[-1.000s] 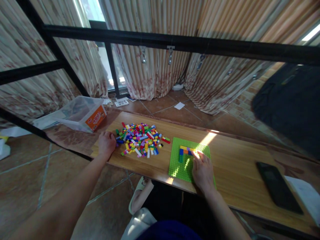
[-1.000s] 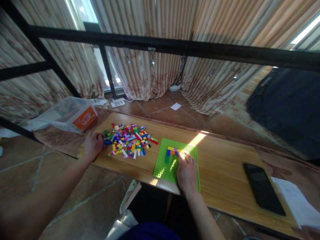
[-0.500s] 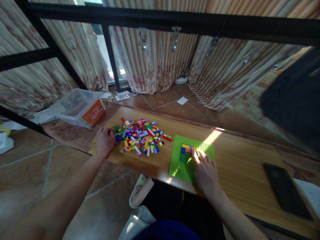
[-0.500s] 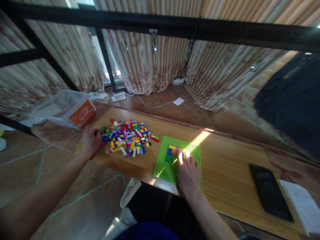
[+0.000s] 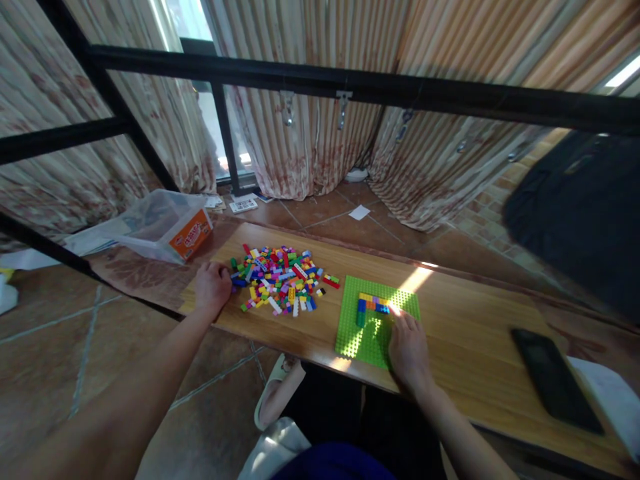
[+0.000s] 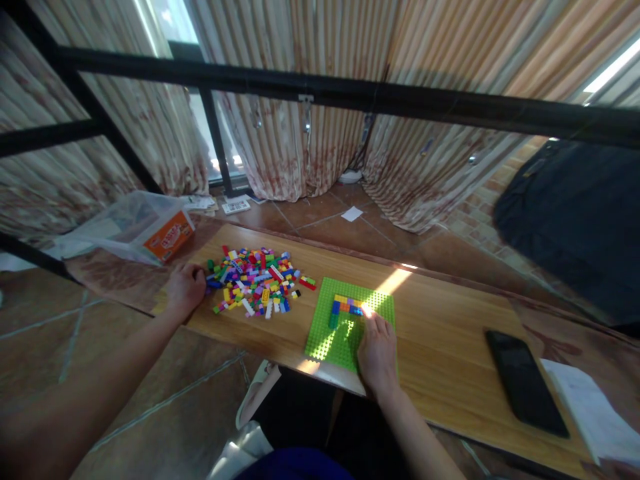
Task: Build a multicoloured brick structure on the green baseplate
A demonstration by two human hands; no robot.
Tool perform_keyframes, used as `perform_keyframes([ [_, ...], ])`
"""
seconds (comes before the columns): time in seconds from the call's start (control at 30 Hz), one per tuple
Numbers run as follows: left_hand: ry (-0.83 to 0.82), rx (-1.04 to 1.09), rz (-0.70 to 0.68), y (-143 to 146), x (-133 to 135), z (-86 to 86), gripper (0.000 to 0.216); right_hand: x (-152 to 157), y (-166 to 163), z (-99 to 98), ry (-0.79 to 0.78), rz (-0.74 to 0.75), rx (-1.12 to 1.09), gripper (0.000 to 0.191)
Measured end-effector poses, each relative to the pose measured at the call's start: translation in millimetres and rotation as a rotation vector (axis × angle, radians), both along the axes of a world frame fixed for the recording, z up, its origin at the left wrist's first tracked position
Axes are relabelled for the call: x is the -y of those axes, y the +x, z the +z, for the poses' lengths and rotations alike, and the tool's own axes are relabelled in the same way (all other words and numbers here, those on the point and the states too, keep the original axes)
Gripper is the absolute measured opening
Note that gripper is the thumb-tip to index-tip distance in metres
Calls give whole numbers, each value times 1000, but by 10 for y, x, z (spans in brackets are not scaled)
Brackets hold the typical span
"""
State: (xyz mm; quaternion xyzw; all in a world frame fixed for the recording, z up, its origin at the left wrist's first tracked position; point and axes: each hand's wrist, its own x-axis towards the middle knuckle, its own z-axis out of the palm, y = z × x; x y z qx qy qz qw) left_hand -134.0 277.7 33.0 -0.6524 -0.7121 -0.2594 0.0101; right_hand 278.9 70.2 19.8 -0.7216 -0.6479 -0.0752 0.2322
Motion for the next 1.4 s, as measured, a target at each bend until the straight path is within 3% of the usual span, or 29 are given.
perform_keyframes([
  [0.13,21,8,-12,-6,-6,-12,18,-5,48,-85,102,-38,-184,36],
  [0.57,9,-6,-6,-13,-13,-18,18,7,4,-93,75,-6,-54,34],
  [1.4,-7,37,19,10,2,-3,18,6,-11,-75,71,0,-51,32],
])
